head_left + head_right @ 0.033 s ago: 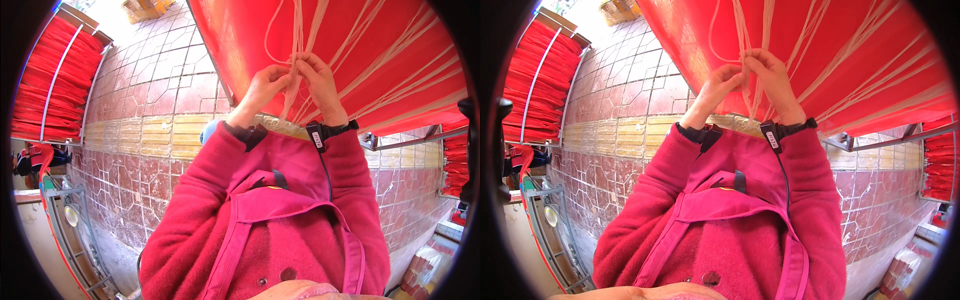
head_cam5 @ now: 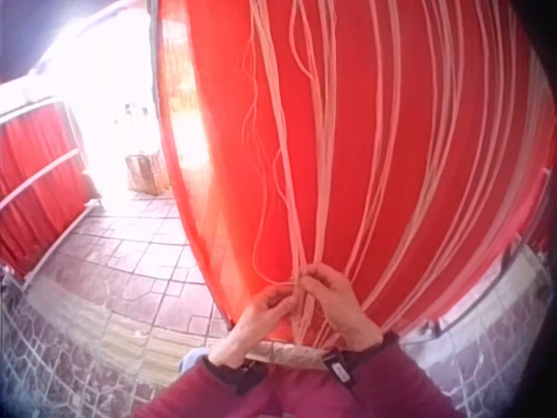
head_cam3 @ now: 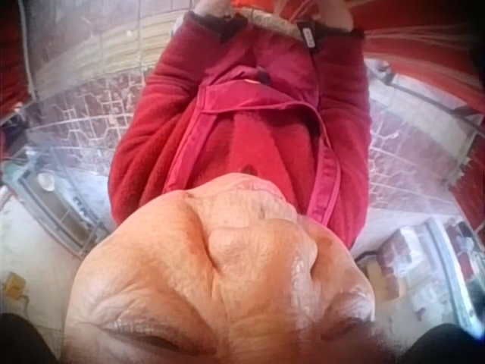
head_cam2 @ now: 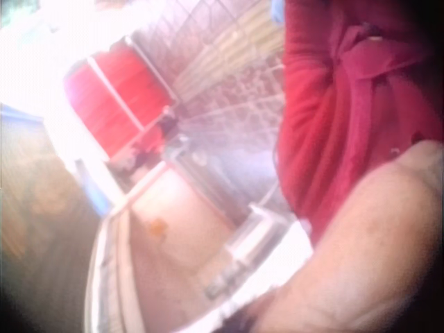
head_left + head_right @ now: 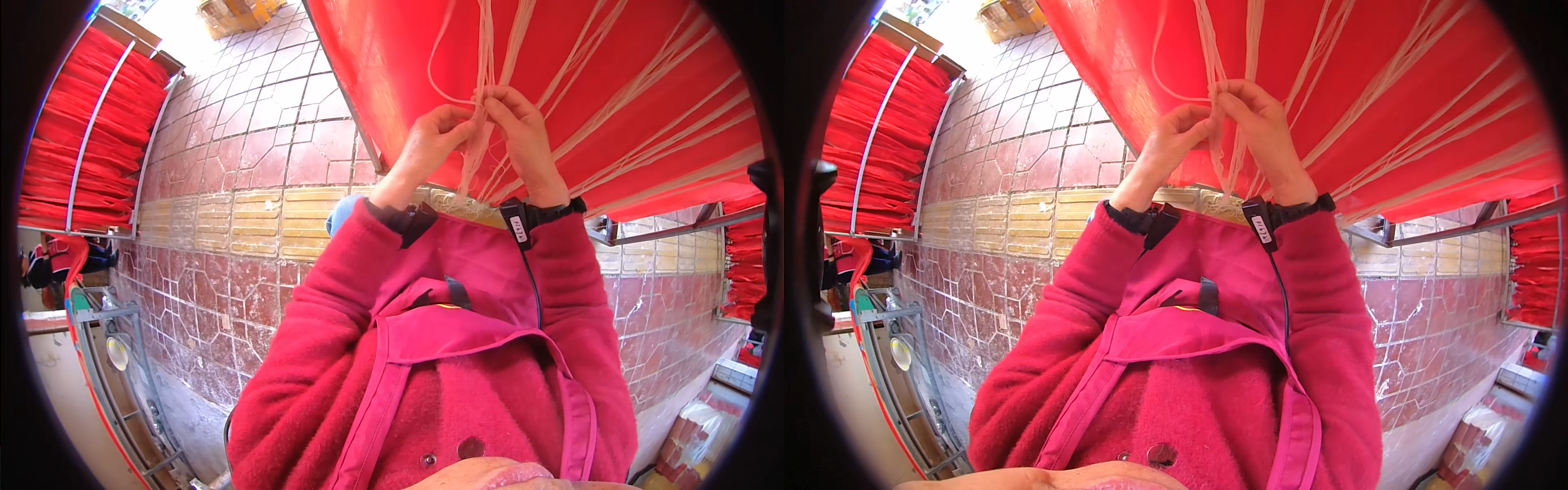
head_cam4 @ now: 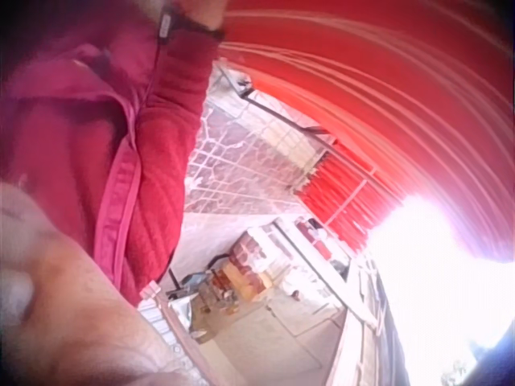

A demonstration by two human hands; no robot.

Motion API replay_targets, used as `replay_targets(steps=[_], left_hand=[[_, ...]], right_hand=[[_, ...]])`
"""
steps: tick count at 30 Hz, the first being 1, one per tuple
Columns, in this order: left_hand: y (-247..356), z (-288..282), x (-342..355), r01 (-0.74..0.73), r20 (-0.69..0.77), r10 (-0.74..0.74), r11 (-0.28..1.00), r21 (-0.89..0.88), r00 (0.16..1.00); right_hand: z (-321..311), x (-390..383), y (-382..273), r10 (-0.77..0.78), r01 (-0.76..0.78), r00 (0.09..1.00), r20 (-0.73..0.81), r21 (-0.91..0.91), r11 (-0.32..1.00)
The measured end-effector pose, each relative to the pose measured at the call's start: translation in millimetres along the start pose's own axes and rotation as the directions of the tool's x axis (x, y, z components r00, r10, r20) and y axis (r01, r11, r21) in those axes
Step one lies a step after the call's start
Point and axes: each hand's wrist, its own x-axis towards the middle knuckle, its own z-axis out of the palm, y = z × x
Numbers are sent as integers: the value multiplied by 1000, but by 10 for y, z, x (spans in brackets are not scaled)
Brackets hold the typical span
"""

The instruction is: The person repeatedly ties small knots in thin white strings attached to a large red fabric panel. They pull the strings taut, form loops, and secure them by hand while seated in a workshop-like space.

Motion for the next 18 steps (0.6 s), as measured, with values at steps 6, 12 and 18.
replay_targets(steps=[6,12,18], left_hand=[[73,-9,-80,17,-47,-19,998,-53,999],[113,-33,-119,-90,-214,43,973,-213,976],[71,-60,-121,-17,-167,2,996,-87,986]], right_hand=[[-97,-78,-55,-75,78,993,-93,28,997],[-150,-146,-144,-66,88,993,-94,257,962],[-47,-209,-117,-17,11,999,39,137,991]])
